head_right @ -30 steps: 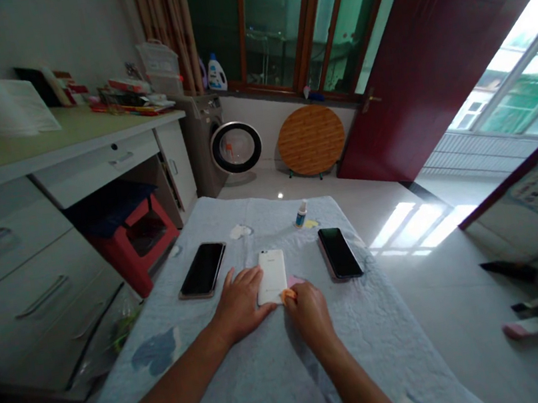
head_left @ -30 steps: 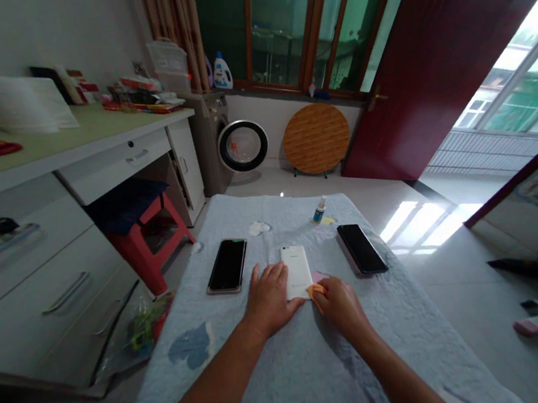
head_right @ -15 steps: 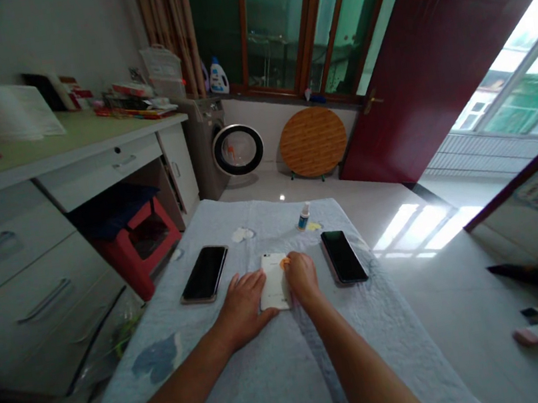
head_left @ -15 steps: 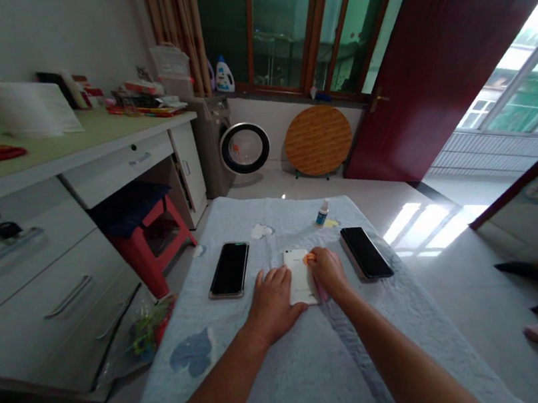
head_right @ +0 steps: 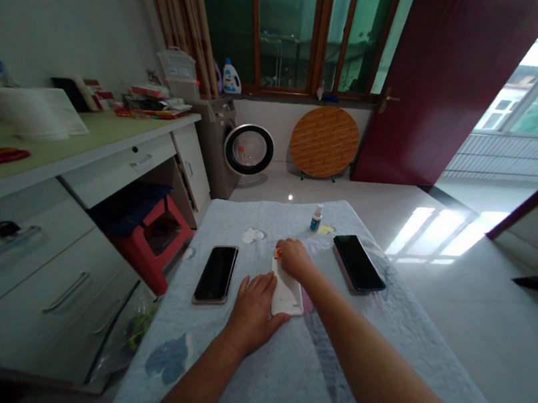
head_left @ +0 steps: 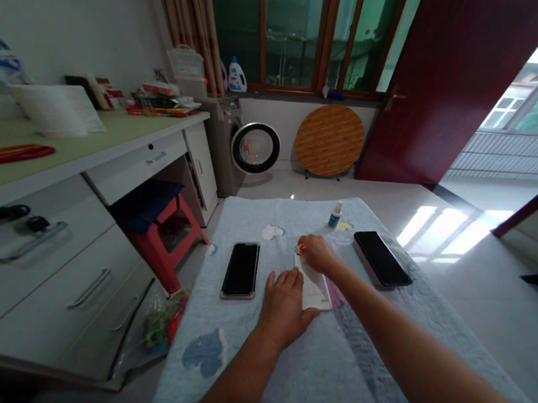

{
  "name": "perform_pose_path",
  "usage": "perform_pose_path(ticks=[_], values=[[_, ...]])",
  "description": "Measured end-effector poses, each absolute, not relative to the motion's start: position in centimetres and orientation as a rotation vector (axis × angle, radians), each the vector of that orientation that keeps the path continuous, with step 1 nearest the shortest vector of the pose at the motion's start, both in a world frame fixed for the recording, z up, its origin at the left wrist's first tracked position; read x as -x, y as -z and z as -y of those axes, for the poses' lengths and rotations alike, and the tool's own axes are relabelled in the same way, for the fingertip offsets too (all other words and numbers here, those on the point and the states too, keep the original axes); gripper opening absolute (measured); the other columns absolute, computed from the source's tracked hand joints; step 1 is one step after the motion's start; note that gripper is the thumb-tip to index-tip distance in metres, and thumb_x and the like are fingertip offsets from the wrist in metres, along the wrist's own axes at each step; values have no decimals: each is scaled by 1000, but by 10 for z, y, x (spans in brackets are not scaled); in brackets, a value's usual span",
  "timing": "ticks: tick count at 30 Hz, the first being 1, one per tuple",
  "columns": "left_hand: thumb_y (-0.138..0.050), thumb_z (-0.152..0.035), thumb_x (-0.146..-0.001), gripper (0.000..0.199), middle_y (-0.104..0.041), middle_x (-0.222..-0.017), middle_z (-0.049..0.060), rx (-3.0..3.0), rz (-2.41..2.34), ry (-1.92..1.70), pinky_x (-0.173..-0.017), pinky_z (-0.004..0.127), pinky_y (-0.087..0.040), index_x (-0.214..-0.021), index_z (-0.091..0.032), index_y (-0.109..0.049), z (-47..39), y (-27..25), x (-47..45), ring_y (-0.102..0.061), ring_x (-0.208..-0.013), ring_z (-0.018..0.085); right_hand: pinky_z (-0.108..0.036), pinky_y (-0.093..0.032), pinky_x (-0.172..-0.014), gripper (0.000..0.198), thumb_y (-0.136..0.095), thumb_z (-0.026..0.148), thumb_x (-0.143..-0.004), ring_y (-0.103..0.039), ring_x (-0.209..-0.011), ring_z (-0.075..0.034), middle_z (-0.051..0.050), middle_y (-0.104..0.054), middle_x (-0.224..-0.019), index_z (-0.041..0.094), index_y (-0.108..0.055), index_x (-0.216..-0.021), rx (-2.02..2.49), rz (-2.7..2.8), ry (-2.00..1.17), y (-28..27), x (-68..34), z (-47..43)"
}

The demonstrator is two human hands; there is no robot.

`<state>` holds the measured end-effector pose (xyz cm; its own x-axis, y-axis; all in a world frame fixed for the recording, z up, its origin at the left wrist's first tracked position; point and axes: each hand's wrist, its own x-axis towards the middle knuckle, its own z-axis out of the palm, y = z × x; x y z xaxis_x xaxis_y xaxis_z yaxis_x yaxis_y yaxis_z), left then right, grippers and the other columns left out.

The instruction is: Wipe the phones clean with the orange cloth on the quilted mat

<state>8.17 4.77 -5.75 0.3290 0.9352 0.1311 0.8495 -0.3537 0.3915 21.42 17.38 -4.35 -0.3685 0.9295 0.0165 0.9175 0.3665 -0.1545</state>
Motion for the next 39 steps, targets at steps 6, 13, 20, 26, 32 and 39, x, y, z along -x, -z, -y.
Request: perform_pose_path(ticks=[6,13,20,26,32,39], values=[[-65,-50,-78,60,-55,-131,10,-2315,-1634,-527,-115,52,-16,-128,-21,-47,-44,50,-82,-46,-125,29,-27,-35,-81,25,-50,8,-84,-58,-92,-19,-12,-65,-102,14,-65,-103,1551,2643,-156,45,-189,-172],[-64,-52,-78,63,-56,-130,12,-2308,-1666,-570,-116,53,-10,-128,-19,-47,-42,51,-84,-45,-126,30,-27,-33,-84,19,-52,12,-85,-55,-93,-18,-10,-66,-99,15,-68,-94,1461,2668,-147,46,-190,-169],[-61,-53,-79,63,-52,-137,14,-2300,-1682,-560,-116,55,-6,-130,-17,-47,-42,53,-86,-43,-129,30,-25,-32,-80,25,-45,10,-89,-54,-86,-16,-8,-64,-97,15,-68,-96,1620,2461,-138,49,-227,-167],[-60,-53,-79,65,-52,-137,13,-2283,-1702,-547,-116,55,-7,-132,-19,-45,-41,53,-88,-43,-129,29,-24,-33,-76,22,-48,14,-89,-51,-89,-18,-7,-62,-94,16,-70,-93,1705,2265,-145,55,-243,-154],[-60,-51,-80,64,-51,-138,13,-2288,-1699,-512,-116,55,-7,-134,-20,-43,-42,53,-88,-41,-131,30,-26,-35,-81,19,-51,16,-89,-49,-89,-18,-6,-60,-93,17,-70,-89,1499,2304,-221,59,-238,-127],[-58,-33,-80,53,-52,-137,10,-2271,-1661,-588,-116,51,-12,-131,-22,-46,-39,51,-87,-43,-129,27,-27,-38,-83,18,-52,15,-87,-48,-90,-17,-5,-57,-95,18,-69,-94,1292,2349,-337,49,-235,-75]])
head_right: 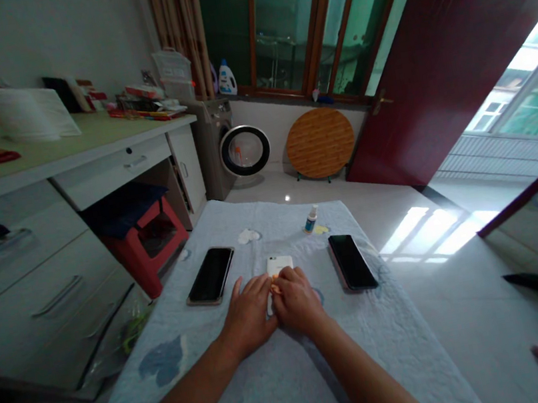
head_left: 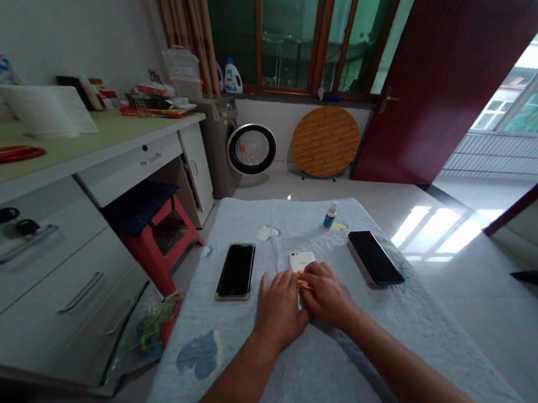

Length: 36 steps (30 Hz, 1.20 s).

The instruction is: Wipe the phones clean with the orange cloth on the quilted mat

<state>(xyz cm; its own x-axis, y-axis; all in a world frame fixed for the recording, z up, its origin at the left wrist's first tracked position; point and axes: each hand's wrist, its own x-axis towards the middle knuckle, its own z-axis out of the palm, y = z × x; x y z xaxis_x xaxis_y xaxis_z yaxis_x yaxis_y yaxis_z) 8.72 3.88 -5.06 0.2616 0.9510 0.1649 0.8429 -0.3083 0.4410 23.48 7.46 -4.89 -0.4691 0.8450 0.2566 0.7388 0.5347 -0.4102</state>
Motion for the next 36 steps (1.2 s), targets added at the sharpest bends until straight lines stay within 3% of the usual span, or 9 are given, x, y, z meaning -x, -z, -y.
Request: perform_pose_path(ticks=[12,26,36], values=[[-60,-52,-81,65,-51,-138,13,-2297,-1665,-516,-115,52,-14,-135,-20,-43,-43,56,-88,-42,-131,30,-25,-35,-83,21,-53,13,-88,-52,-90,-17,-6,-63,-95,18,-73,-90,1482,2371,-244,55,-221,-135],[-62,-50,-80,65,-50,-139,14,-2293,-1681,-543,-116,52,-13,-133,-17,-44,-41,56,-88,-41,-131,29,-21,-35,-75,27,-47,10,-84,-56,-84,-15,-8,-66,-90,13,-72,-94,1723,2079,-276,58,-249,-150],[-65,-48,-79,66,-48,-140,15,-2324,-1666,-472,-114,50,-20,-133,-15,-44,-44,52,-89,-41,-131,30,-23,-34,-69,26,-46,14,-86,-60,-84,-16,-8,-70,-90,13,-70,-94,1871,2106,-221,54,-241,-150]])
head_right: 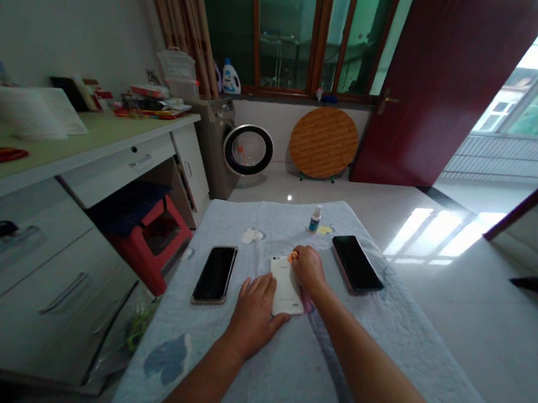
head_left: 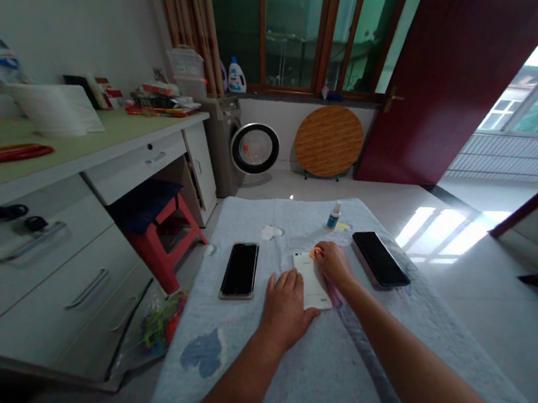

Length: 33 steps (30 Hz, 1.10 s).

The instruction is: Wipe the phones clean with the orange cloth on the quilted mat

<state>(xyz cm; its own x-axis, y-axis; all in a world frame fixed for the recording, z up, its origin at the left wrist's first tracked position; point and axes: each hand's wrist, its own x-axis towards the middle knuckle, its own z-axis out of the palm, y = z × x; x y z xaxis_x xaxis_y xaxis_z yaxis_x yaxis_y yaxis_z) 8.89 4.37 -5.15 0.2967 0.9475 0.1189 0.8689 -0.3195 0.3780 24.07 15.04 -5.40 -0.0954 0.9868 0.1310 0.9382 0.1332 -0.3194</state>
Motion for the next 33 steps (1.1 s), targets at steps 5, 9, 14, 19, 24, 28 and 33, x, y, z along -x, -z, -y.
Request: perform_pose_path(ticks=[5,9,14,19,24,28,33], values=[[-64,-50,-80,67,-46,-143,16,-2329,-1672,-460,-114,51,-21,-133,-14,-45,-45,53,-89,-40,-132,30,-23,-35,-77,25,-47,12,-86,-60,-88,-16,-8,-70,-95,15,-71,-93,1782,2266,-216,51,-229,-163],[-63,-49,-81,66,-47,-143,15,-2326,-1688,-484,-114,52,-21,-134,-14,-45,-45,58,-89,-40,-132,29,-25,-35,-83,24,-49,10,-86,-60,-90,-16,-8,-69,-97,17,-71,-92,1670,2439,-226,46,-216,-170],[-65,-47,-80,66,-50,-139,13,-2302,-1697,-521,-114,52,-21,-133,-16,-43,-44,57,-89,-42,-130,29,-26,-36,-82,27,-46,9,-87,-58,-93,-18,-10,-68,-102,16,-70,-98,1577,2565,-228,42,-206,-172],[-66,-46,-79,64,-51,-138,13,-2291,-1701,-538,-113,52,-22,-131,-17,-45,-42,54,-89,-43,-129,29,-25,-37,-83,27,-46,10,-88,-57,-93,-17,-9,-68,-102,17,-70,-99,1472,2648,-253,41,-199,-172],[-66,-49,-78,66,-53,-136,12,-2283,-1700,-560,-114,53,-19,-132,-17,-45,-41,52,-88,-43,-129,29,-24,-36,-86,25,-48,9,-87,-58,-92,-16,-7,-68,-100,17,-71,-93,1380,2686,-280,40,-195,-171],[-63,-51,-79,66,-51,-139,12,-2281,-1704,-555,-115,53,-17,-133,-18,-45,-41,54,-87,-41,-130,29,-24,-37,-85,28,-44,10,-90,-58,-93,-16,-8,-68,-100,17,-71,-96,1409,2645,-285,43,-203,-174],[-61,-52,-80,67,-49,-141,13,-2280,-1710,-524,-115,52,-15,-134,-17,-46,-41,54,-87,-39,-132,29,-24,-38,-83,26,-47,10,-87,-59,-91,-17,-9,-68,-98,15,-70,-98,1535,2537,-282,47,-226,-177]])
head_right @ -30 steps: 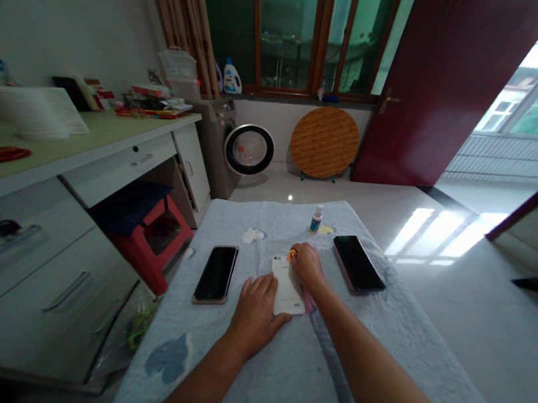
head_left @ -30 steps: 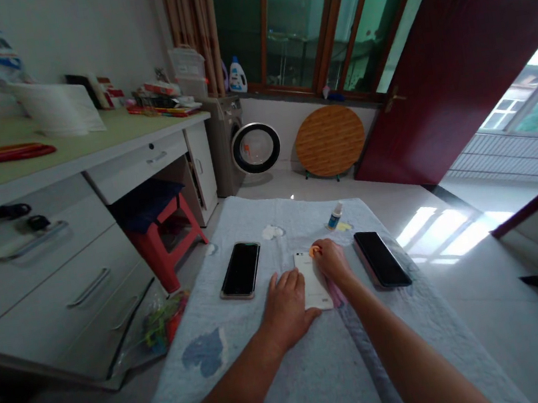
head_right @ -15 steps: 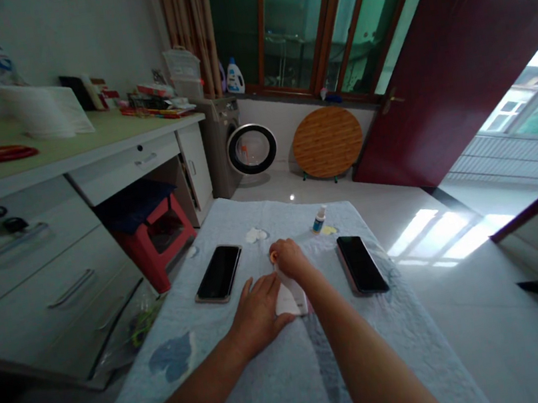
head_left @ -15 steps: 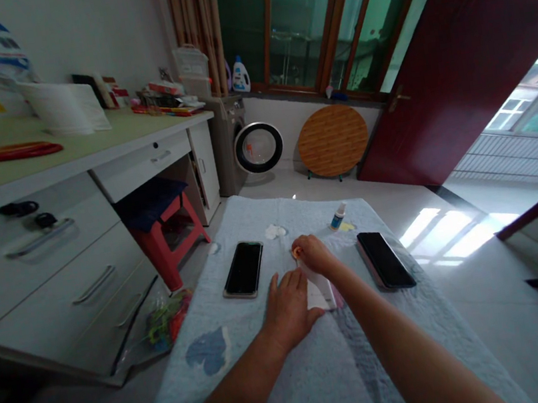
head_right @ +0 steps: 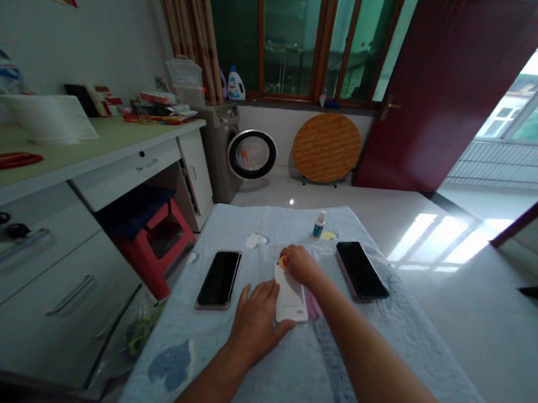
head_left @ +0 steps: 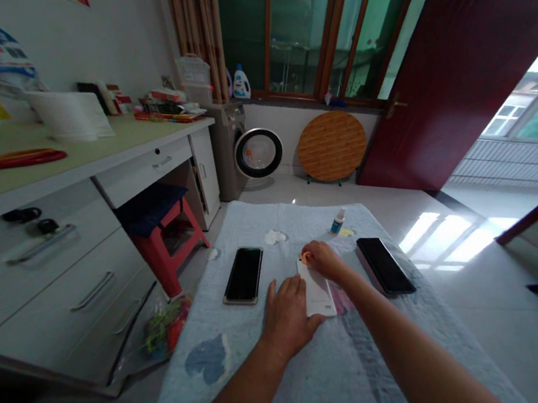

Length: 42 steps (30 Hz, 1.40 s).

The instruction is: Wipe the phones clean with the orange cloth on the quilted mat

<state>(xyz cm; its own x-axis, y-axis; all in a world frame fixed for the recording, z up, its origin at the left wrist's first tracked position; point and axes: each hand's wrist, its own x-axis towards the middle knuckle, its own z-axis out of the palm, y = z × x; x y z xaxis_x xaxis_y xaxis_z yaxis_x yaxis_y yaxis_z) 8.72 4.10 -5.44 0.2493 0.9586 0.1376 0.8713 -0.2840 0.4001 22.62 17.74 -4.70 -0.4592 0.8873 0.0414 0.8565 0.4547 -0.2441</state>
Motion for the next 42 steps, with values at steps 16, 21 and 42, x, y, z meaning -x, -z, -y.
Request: perform_pose_path(ticks=[16,21,42], values=[[-62,-46,-80,58,-52,-137,11,-2291,-1699,-579,-113,50,-23,-129,-19,-47,-39,55,-89,-42,-129,28,-25,-38,-80,20,-49,9,-85,-52,-88,-17,-6,-60,-90,19,-65,-81,1466,2264,-386,56,-242,-94],[-62,-45,-80,56,-53,-135,10,-2286,-1701,-575,-113,50,-23,-129,-20,-47,-40,55,-89,-44,-128,28,-25,-37,-81,20,-48,11,-88,-53,-88,-18,-6,-62,-90,18,-67,-82,1453,2297,-371,53,-236,-98],[-65,-50,-78,70,-49,-139,14,-2252,-1736,-539,-114,58,-17,-134,-19,-39,-43,57,-88,-41,-131,30,-26,-37,-89,37,-45,11,-90,-54,-103,-18,-7,-64,-117,20,-60,-123,1395,2641,-270,41,-202,-169]])
